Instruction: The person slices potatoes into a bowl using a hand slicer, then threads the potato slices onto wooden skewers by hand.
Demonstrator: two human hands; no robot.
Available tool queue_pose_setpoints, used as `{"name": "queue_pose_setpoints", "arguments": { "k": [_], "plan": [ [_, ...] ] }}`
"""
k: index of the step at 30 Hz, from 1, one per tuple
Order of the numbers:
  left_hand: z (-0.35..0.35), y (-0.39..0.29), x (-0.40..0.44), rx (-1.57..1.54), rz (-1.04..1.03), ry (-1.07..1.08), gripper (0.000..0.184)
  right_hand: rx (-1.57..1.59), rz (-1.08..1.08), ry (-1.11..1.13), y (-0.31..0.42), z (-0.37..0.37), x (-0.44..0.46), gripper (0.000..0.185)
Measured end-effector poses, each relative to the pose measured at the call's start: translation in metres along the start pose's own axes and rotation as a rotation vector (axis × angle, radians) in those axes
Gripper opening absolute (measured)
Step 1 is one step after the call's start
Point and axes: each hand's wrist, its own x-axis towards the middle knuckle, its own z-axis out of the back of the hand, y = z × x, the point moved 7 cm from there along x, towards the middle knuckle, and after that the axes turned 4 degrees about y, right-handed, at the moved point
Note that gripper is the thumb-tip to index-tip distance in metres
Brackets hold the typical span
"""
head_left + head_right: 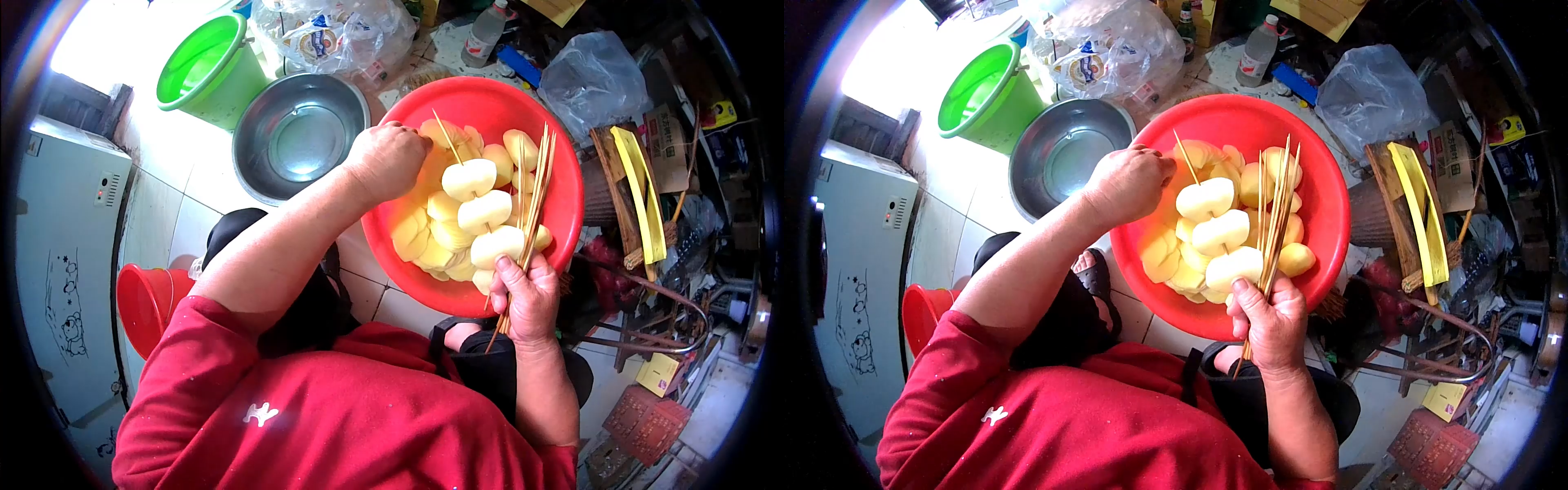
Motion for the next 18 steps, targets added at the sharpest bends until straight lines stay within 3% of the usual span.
{"name": "queue_pose_setpoints", "arguments": {
  "k": [3,6,9,10,12,18],
  "plan": [
    [0.008,0.005,-0.003,-0.178,0.083,0.047,0.02,-0.001,0.002,0.001,0.002,0.0,-0.001,0.012],
    [0.018,0.031,0.002,-0.549,0.141,-0.222,0.011,0.002,-0.004,0.009,0.002,0.001,-0.002,0.011],
    [0.007,0.051,0.007,-1.635,0.2,-0.284,0.004,-0.022,-0.007,0.042,0.0,0.001,-0.004,0.012],
    [0.013,0.051,0.004,-1.634,0.2,-0.288,0.004,-0.014,-0.01,0.05,0.0,0.0,-0.005,0.012],
    [0.012,0.054,-0.002,-1.924,0.311,-0.314,0.012,-0.006,-0.013,0.061,0.0,-0.001,-0.004,0.013],
    [0.018,0.06,-0.006,-1.987,0.333,-0.377,0.021,0.003,-0.015,0.078,0.0,-0.003,-0.004,0.014]
  ]
}}
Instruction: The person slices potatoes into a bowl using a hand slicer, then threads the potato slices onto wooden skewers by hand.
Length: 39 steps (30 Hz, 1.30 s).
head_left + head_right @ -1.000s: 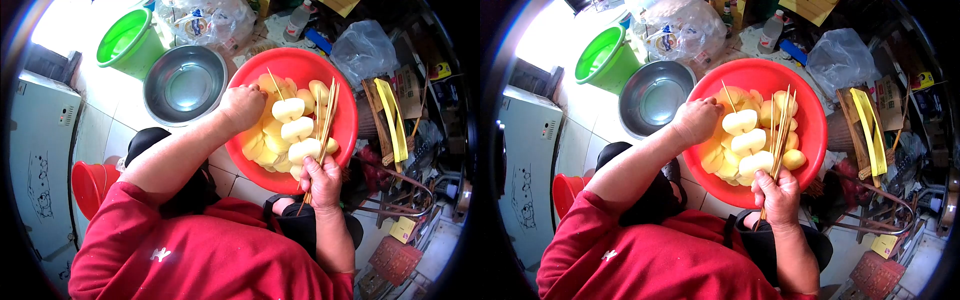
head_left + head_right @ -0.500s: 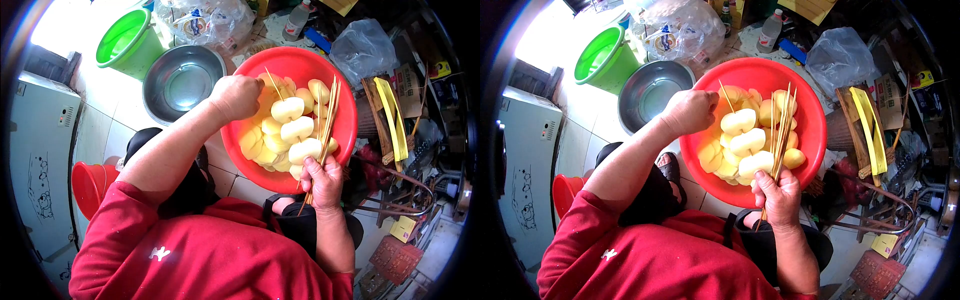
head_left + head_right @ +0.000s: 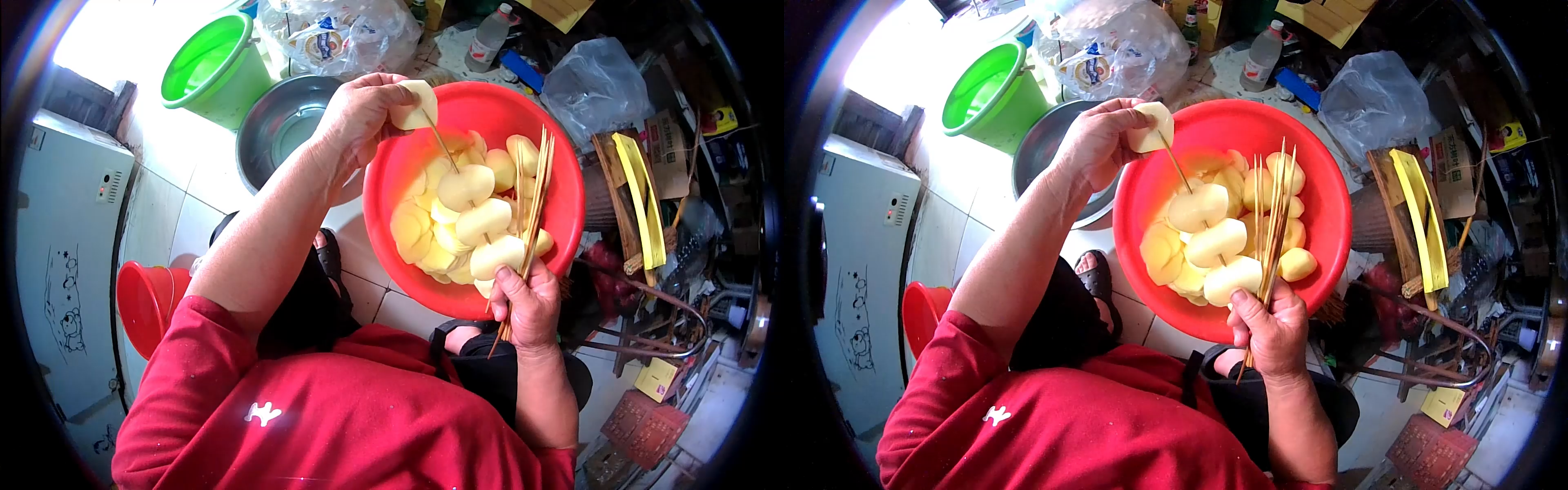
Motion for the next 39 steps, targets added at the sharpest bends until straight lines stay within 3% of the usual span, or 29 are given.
{"name": "queue_pose_setpoints", "arguments": {
  "k": [8,11,13,26,33,39],
  "plan": [
    [-0.001,-0.005,-0.002,0.011,-0.046,0.028,0.023,-0.011,-0.009,0.001,-0.003,0.002,0.0,0.014],
    [-0.003,-0.01,-0.007,0.131,-0.047,0.008,0.023,-0.079,-0.032,-0.002,-0.001,0.004,0.0,0.015],
    [-0.008,-0.012,-0.007,0.399,-0.06,0.075,0.022,-0.088,-0.032,-0.004,-0.001,0.004,0.0,0.015],
    [-0.01,0.001,-0.016,0.007,0.02,0.035,0.028,-0.128,-0.017,0.002,-0.004,0.0,0.0,0.014],
    [-0.014,0.005,-0.014,0.115,0.075,0.119,0.026,-0.133,-0.001,0.003,-0.01,-0.002,-0.001,0.015],
    [-0.01,0.012,-0.007,-0.002,0.119,0.099,0.024,-0.096,0.059,0.026,-0.003,-0.005,0.002,0.016]
  ]
}}
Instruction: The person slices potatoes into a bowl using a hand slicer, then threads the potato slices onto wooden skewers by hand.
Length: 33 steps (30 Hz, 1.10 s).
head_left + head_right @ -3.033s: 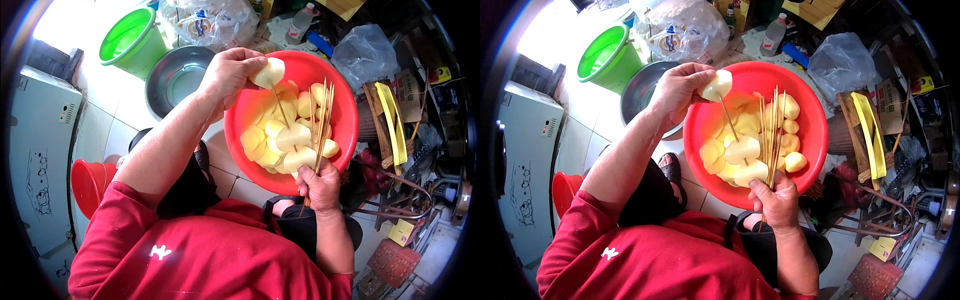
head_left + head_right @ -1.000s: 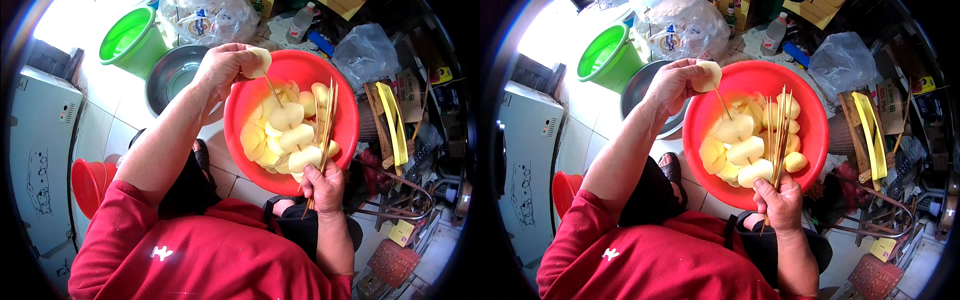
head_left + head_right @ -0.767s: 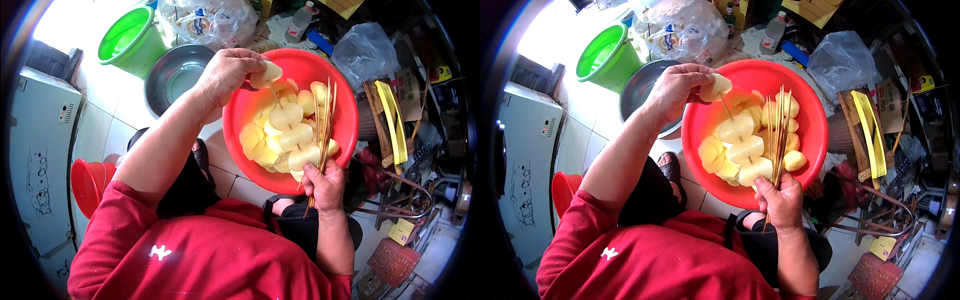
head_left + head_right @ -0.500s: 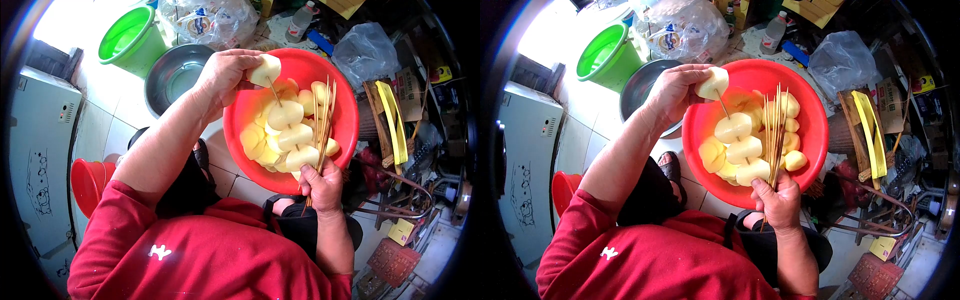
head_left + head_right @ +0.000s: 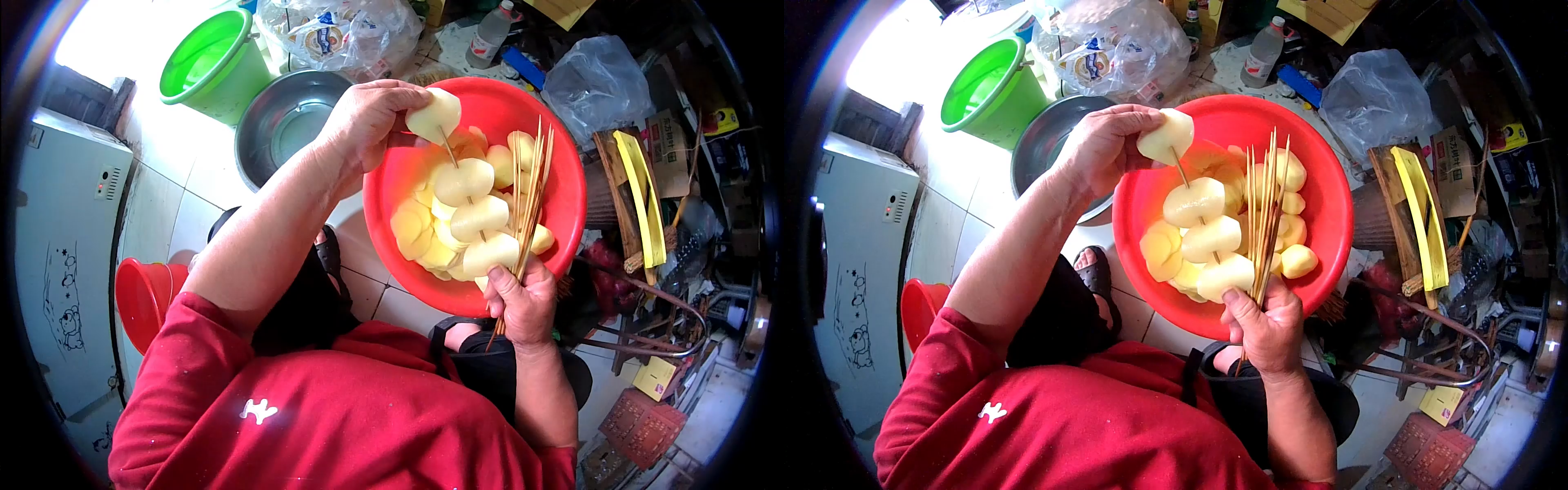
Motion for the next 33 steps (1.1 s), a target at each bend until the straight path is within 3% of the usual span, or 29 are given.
{"name": "queue_pose_setpoints", "arguments": {
  "k": [3,12,18,28,31,33],
  "plan": [
    [0.0,-0.005,-0.002,0.029,-0.121,-0.039,0.022,-0.022,-0.011,0.001,0.003,-0.001,-0.001,0.017],
    [-0.002,-0.003,-0.002,-0.08,-0.049,-0.015,0.021,0.01,-0.04,0.023,0.0,0.0,-0.002,0.013],
    [-0.02,0.017,-0.012,0.183,0.04,0.057,0.022,0.026,-0.035,-0.03,0.0,0.0,-0.001,0.014],
    [-0.016,0.013,-0.007,0.233,0.035,0.037,0.025,0.087,-0.053,-0.059,0.0,0.008,0.001,0.013],
    [0.003,0.001,0.008,0.452,-0.131,-0.057,0.024,0.177,-0.022,-0.081,0.004,0.013,0.002,0.012],
    [0.004,-0.003,0.015,0.95,-0.25,-0.067,0.025,0.212,-0.012,-0.139,0.004,0.02,0.002,0.013]
  ]
}}
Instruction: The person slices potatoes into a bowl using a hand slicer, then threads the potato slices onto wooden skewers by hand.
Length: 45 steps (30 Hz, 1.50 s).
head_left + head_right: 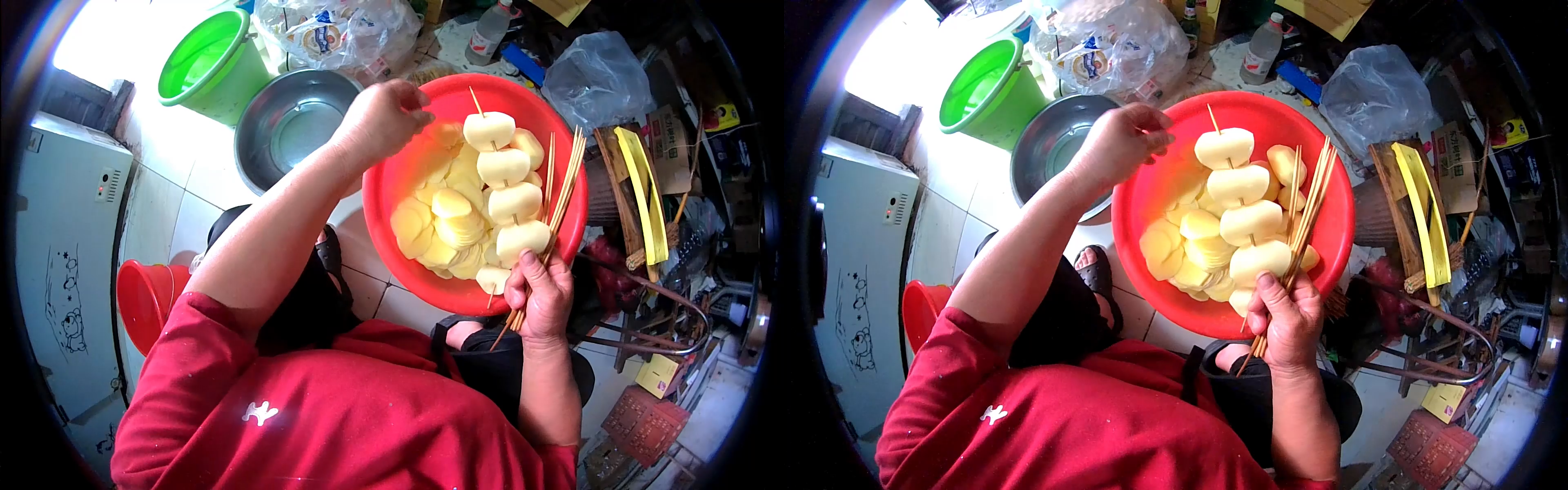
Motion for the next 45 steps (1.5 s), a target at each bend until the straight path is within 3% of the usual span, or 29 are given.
{"name": "queue_pose_setpoints", "arguments": {
  "k": [1,4,5,16,21,24,32,34,35,37,45],
  "plan": [
    [-0.004,-0.009,-0.003,0.262,-0.142,-0.009,0.028,-0.018,0.014,0.0,0.0,0.001,0.001,0.013],
    [-0.041,-0.007,-0.008,0.663,-0.232,0.13,0.032,-0.029,0.007,-0.004,0.002,-0.003,0.0,0.013],
    [-0.051,0.001,-0.008,0.788,-0.169,0.16,0.033,-0.029,0.006,-0.005,0.002,-0.003,-0.001,0.013],
    [-0.066,0.006,-0.005,0.898,-0.084,0.239,0.026,-0.061,0.007,0.021,0.003,-0.003,-0.001,0.011],
    [-0.044,-0.006,-0.004,0.628,-0.06,0.164,0.018,-0.056,0.011,0.021,0.005,-0.002,-0.004,0.011],
    [-0.025,-0.01,-0.002,0.394,-0.008,0.178,0.022,-0.059,0.028,0.033,0.005,-0.001,-0.005,0.013],
    [-0.02,-0.013,-0.005,0.363,0.039,0.303,0.024,-0.069,0.038,0.037,0.007,-0.002,-0.005,0.015],
    [-0.014,-0.014,-0.01,-0.021,0.141,0.261,0.024,-0.06,0.02,0.049,0.006,-0.003,-0.006,0.012],
    [-0.013,-0.013,-0.008,-0.021,0.141,0.26,0.024,-0.06,0.02,0.05,0.006,-0.003,-0.006,0.012],
    [-0.005,-0.004,-0.003,-0.311,0.212,0.144,0.021,-0.054,-0.036,0.055,0.001,-0.004,-0.007,0.011],
    [0.002,-0.003,-0.001,-0.868,0.143,-0.004,0.02,-0.06,-0.069,0.08,-0.002,-0.006,-0.005,0.011]
  ]
}}
